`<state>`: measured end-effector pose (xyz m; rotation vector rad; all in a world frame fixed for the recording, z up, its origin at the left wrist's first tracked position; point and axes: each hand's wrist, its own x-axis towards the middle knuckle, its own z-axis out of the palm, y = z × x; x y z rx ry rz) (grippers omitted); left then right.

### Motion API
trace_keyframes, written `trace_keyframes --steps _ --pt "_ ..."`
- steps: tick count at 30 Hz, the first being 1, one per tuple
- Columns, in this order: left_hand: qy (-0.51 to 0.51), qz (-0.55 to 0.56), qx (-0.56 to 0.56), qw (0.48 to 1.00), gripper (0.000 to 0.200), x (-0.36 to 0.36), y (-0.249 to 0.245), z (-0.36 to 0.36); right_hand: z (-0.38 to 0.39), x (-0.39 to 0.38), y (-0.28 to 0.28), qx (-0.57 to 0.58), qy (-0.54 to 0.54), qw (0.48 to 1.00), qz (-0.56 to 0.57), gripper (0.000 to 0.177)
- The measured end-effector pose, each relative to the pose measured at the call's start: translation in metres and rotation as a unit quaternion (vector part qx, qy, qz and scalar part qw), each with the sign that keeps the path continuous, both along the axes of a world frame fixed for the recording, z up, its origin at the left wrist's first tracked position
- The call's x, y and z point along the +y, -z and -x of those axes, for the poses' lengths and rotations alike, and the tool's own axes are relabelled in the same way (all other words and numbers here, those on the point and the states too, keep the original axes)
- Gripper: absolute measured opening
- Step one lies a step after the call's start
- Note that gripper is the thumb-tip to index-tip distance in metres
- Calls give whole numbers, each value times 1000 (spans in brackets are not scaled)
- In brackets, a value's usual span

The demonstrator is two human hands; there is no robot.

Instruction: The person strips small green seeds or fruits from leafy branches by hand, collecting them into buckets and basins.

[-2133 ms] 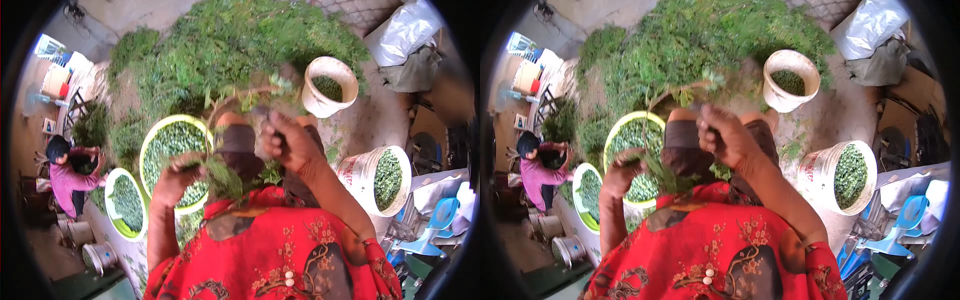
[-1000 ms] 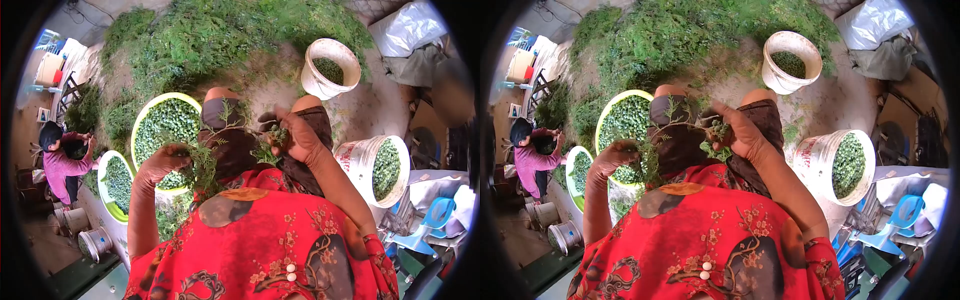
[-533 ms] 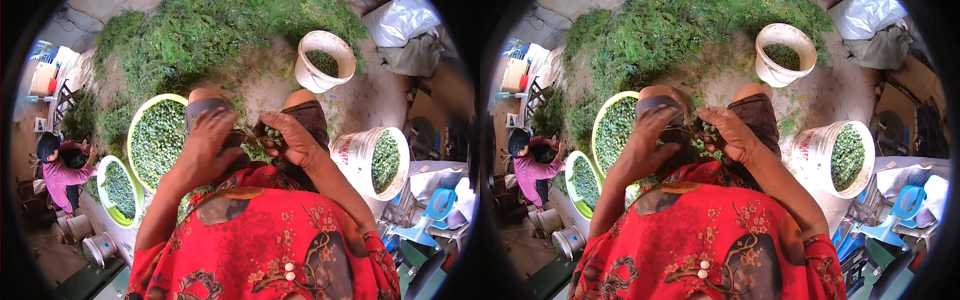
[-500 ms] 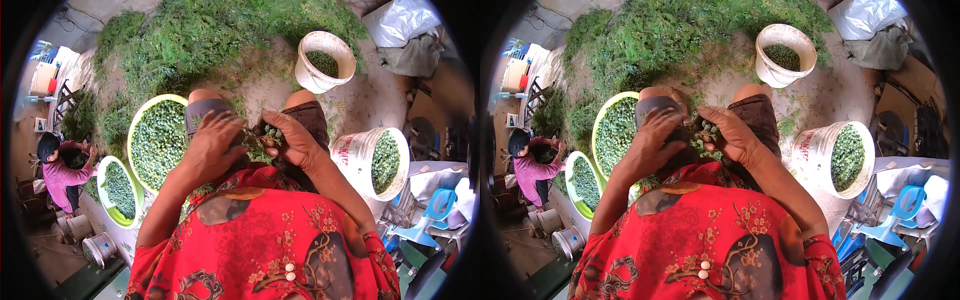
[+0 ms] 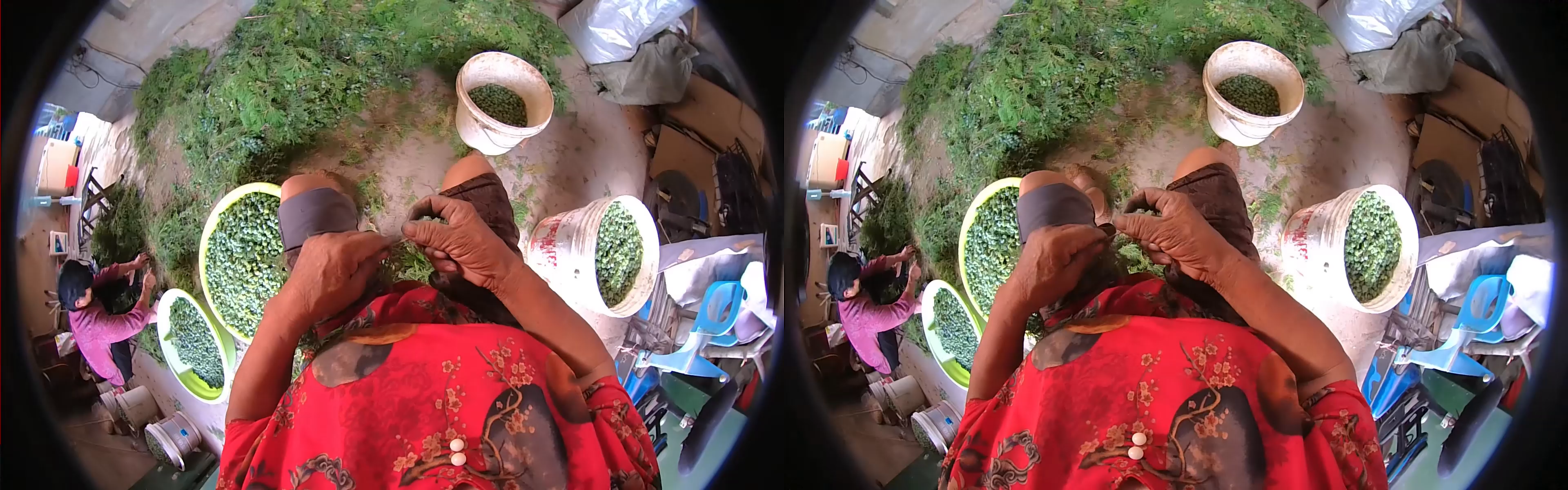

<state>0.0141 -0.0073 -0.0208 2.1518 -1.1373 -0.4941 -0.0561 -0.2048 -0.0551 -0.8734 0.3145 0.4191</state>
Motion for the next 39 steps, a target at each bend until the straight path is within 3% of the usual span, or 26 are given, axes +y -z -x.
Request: trace_keyframes --steps 5,7,10,19,26,28,29,30,32,33,35,37,39 --pt "-13 15 58 998 9 -5 -17 9 6 10 -6 -20 97 994 -44 14" --pt "-29 20 82 996 10 -5 -23 11 6 10 -14 27 130 985 -112 14" --pt "-66 38 121 990 11 -7 -29 17 7 6 -16 65 114 981 -143 14" --pt "-69 -31 161 984 13 -6 -34 32 12 7 -15 36 106 990 -86 13" --pt "-129 -23 196 972 15 -9 -38 39 7 8 -18 60 129 985 -95 11" --pt "-153 -25 224 962 15 -4 -41 43 5 6 -27 81 155 984 -43 9" --pt "-131 12 184 974 15 4 -43 47 1 -42 29 -192 143 970 -41 12" --pt "-110 48 144 982 14 9 -44 48 -2 -100 49 104 334 932 -93 14" --pt "-158 18 183 970 14 9 -49 44 1 -140 41 17 390 921 -2 18" --pt "-202 -17 230 952 14 11 -51 45 0 -125 25 23 386 922 -5 18" --pt "-227 45 225 947 15 3 -37 36 -3 -75 -20 99 224 962 -122 11" --pt "-239 84 286 924 16 2 -36 27 1 -36 -28 -13 137 989 -62 21" --pt "-256 62 320 910 18 2 -41 23 6 -24 -14 1 116 990 -86 20"
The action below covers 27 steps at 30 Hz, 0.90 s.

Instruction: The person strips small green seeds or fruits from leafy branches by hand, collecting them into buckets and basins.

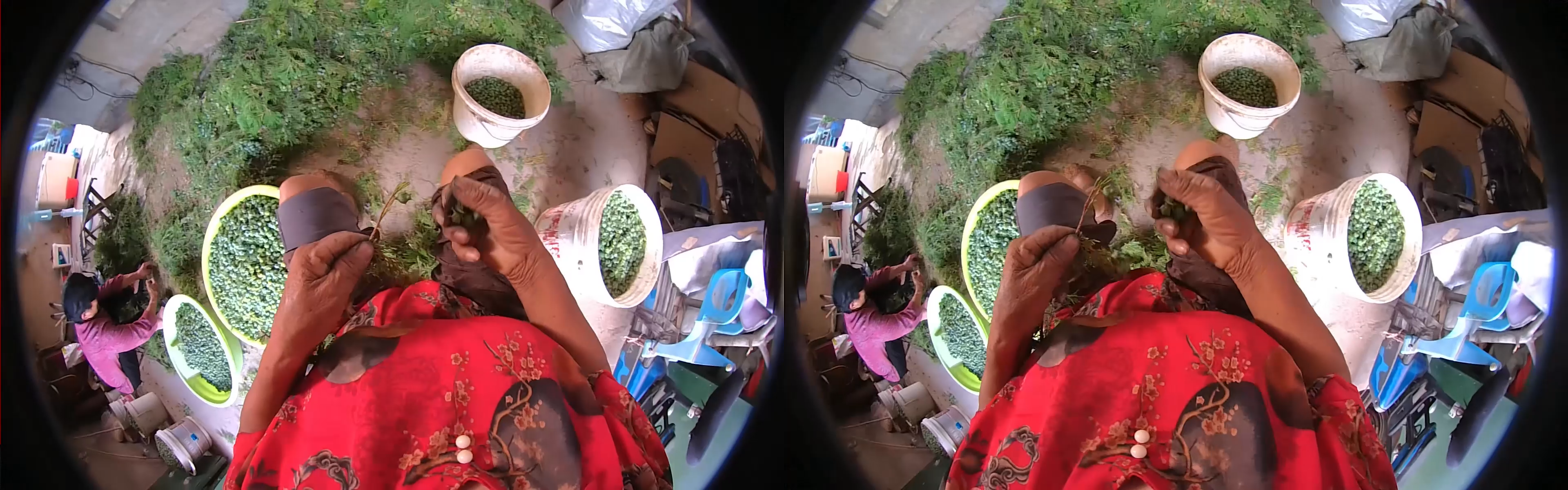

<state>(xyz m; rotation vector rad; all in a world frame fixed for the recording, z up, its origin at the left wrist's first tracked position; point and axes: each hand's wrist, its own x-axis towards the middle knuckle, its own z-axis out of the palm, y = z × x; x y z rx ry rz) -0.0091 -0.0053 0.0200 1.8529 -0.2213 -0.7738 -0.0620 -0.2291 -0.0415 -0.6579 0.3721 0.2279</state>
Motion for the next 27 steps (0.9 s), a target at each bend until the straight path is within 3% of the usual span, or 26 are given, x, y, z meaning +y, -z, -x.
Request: trace_keyframes --steps 5,10,12,13,14,16,17,19,22,23,27 --pt "5 54 76 996 19 -3 3 1 -2 8 2 -2 -22 999 -32 15" --pt "22 59 43 997 20 -9 4 6 -2 19 -6 -10 -69 997 -30 18" --pt "33 58 39 997 20 -8 4 6 -2 21 -5 -58 -88 987 120 22" --pt "23 50 44 998 19 -7 4 5 -2 23 -5 -123 -46 928 349 17" --pt "12 43 50 998 18 -5 4 5 -3 15 -2 -123 -45 928 348 17" --pt "-24 55 95 994 17 -2 -3 3 -7 -15 11 2 130 979 157 15" --pt "-65 67 139 986 16 -1 -5 2 -6 -25 21 -1 127 979 157 15" --pt "-105 78 153 980 16 -3 -4 -3 -3 -34 37 -40 54 986 -155 18" --pt "-149 117 177 966 17 -6 8 -16 1 1 16 -9 -35 985 -168 21" --pt "-149 143 200 958 16 -6 10 -19 3 11 14 -13 -43 991 -123 21" --pt "-144 168 243 944 13 -6 8 -24 9 30 31 31 -120 986 -108 29"
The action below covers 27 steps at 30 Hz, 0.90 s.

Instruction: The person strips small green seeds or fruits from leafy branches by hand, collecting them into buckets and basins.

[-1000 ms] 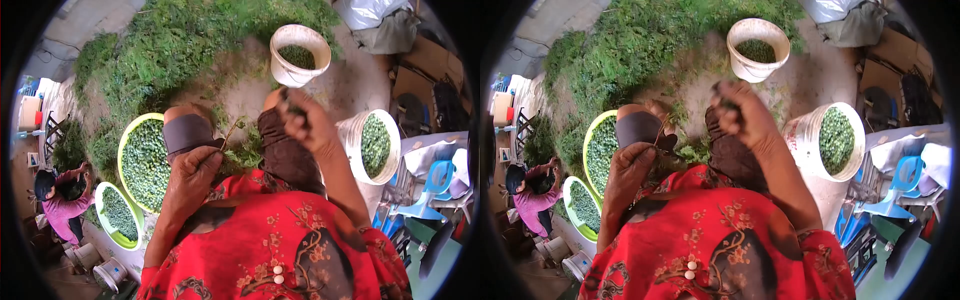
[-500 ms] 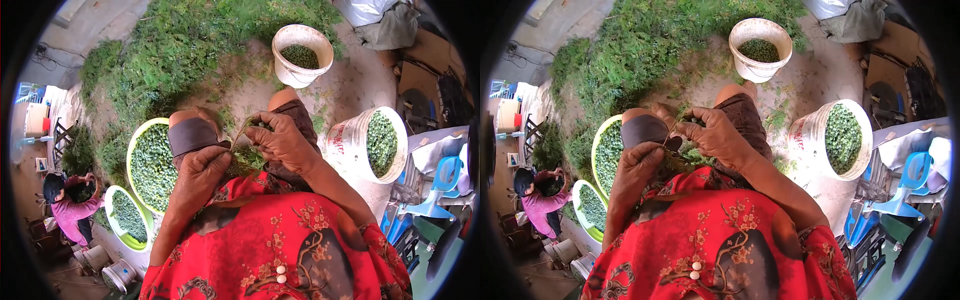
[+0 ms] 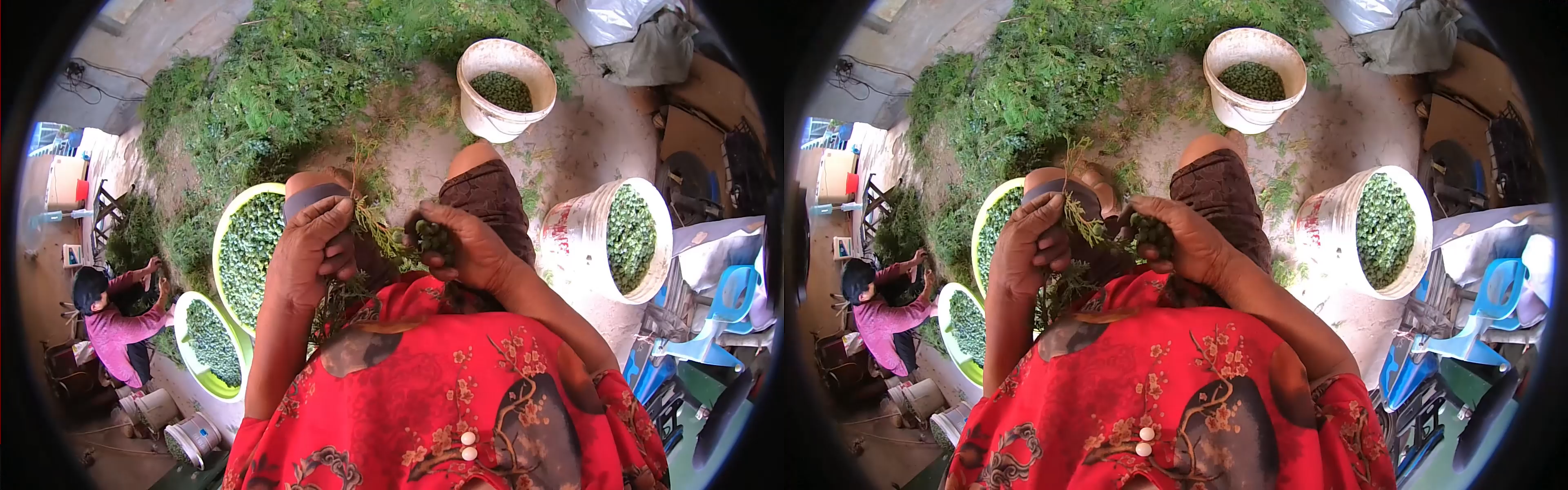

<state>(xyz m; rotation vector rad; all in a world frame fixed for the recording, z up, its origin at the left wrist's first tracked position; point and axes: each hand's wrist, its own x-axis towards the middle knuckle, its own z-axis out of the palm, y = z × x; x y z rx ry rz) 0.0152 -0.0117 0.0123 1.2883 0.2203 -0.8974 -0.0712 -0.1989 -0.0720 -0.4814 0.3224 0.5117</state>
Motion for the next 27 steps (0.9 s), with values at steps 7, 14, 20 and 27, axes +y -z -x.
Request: trace_keyframes --steps 7,14,20,27 --pt "-3 13 1 1000 14 1 10 0 2 6 1 -24 45 997 63 28" --pt "-11 4 -48 999 13 -3 15 5 0 15 -34 -38 43 989 134 16" --pt "-18 -40 -77 996 13 -6 23 11 -1 11 -28 -19 64 994 86 10" --pt "-180 -63 -123 974 8 2 34 1 1 -39 -30 35 247 964 -96 12"
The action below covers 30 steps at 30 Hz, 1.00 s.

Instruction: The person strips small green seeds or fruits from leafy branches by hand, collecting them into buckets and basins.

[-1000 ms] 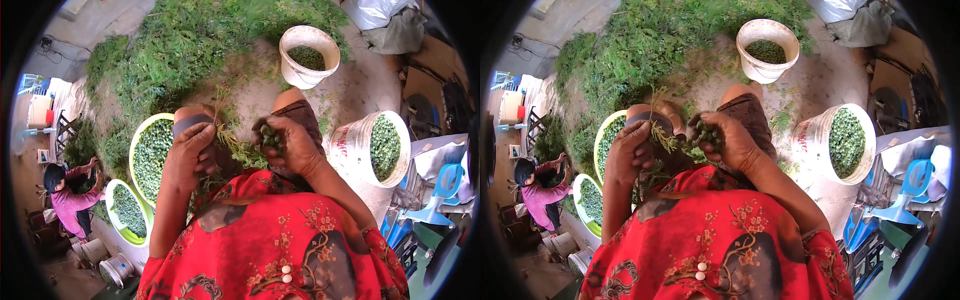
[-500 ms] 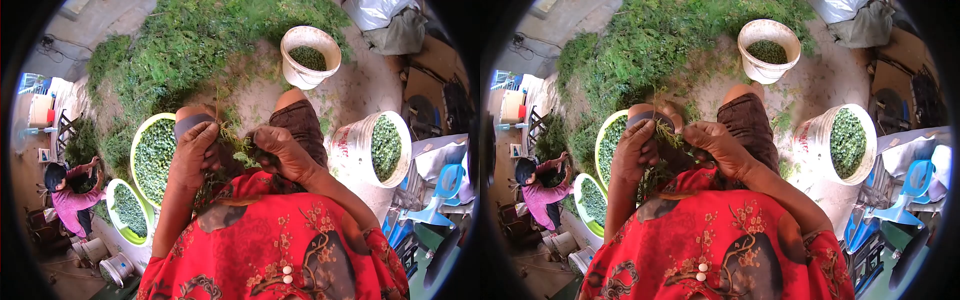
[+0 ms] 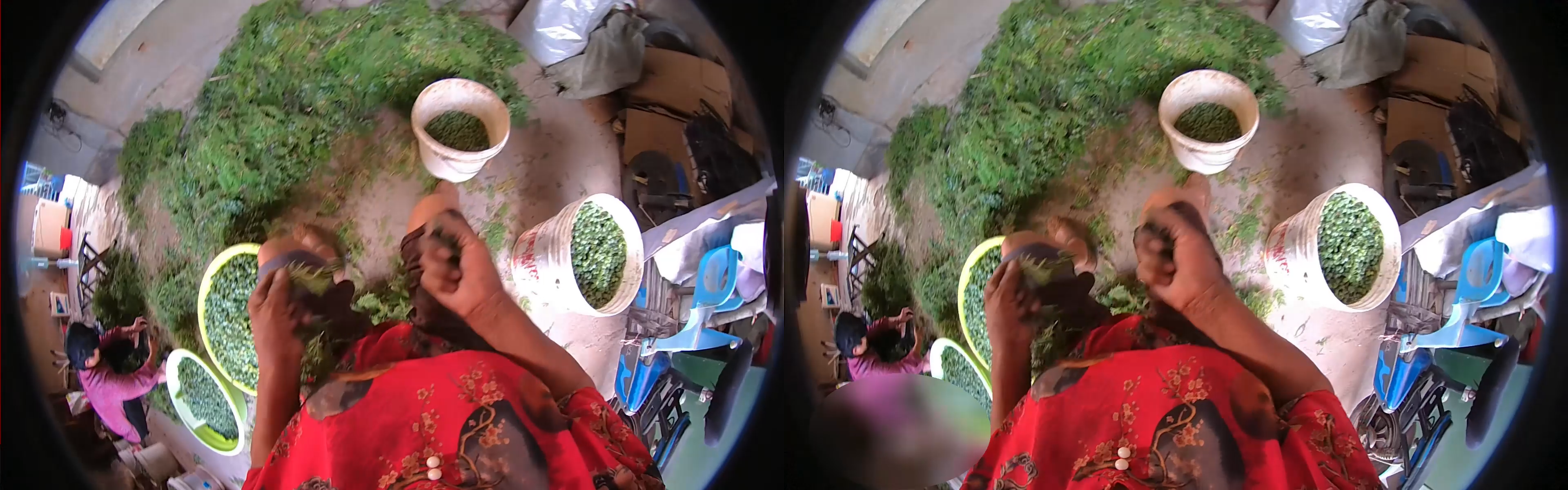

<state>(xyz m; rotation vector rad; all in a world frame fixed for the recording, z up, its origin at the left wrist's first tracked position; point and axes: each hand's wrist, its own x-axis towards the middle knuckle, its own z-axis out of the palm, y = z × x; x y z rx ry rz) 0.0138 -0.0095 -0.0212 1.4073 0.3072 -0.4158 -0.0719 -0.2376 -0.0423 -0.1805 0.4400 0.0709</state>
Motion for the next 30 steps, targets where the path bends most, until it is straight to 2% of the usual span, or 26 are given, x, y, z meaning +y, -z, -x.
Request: trace_keyframes --steps 2,4,6,8,9,11,12,14,15,16,18,20,22,24,25,27,28,30 --pt "45 21 -13 999 9 4 -2 4 -11 -34 -11 38 136 986 87 9" --pt "68 28 11 997 10 -7 -6 11 -25 -56 -37 17 272 920 281 9" --pt "74 30 14 997 10 -18 -10 12 -49 -86 -41 3 368 858 358 11" --pt "81 22 30 996 12 -25 -11 12 -84 -144 0 55 356 824 438 24" --pt "90 27 28 995 10 -24 -8 10 -102 -171 23 54 361 821 438 24" --pt "98 23 27 995 12 -25 -9 9 -124 -211 61 245 216 868 375 50" --pt "95 19 29 995 16 -25 -10 8 -122 -219 69 243 216 868 375 50" --pt "98 25 27 995 14 -25 -13 3 -117 -228 86 125 312 893 301 64" --pt "104 29 28 994 12 -23 -13 1 -113 -212 73 165 356 878 273 52" --pt "101 24 36 994 12 -21 -8 -4 -105 -203 72 172 351 880 270 52" --pt "85 -24 -20 996 8 -19 2 -16 -91 -169 68 55 206 934 286 39" --pt "86 84 64 991 7 -24 -15 -23 -64 -106 43 -48 37 911 408 32" --pt "63 124 78 987 13 -26 -19 -25 -46 -48 22 -96 -133 835 525 35" --pt "62 127 73 987 14 -23 -23 -24 -39 -5 29 -183 -176 824 507 38" --pt "77 145 67 984 14 -21 -24 -22 -39 11 25 -186 -175 824 506 38" --pt "87 168 74 979 14 -21 -26 -20 -43 32 17 -198 -168 773 579 46" --pt "86 169 73 979 14 -21 -28 -18 -45 39 18 -199 -168 772 580 46" --pt "67 169 91 979 11 -18 -32 -17 -52 50 20 -203 -91 789 573 42"
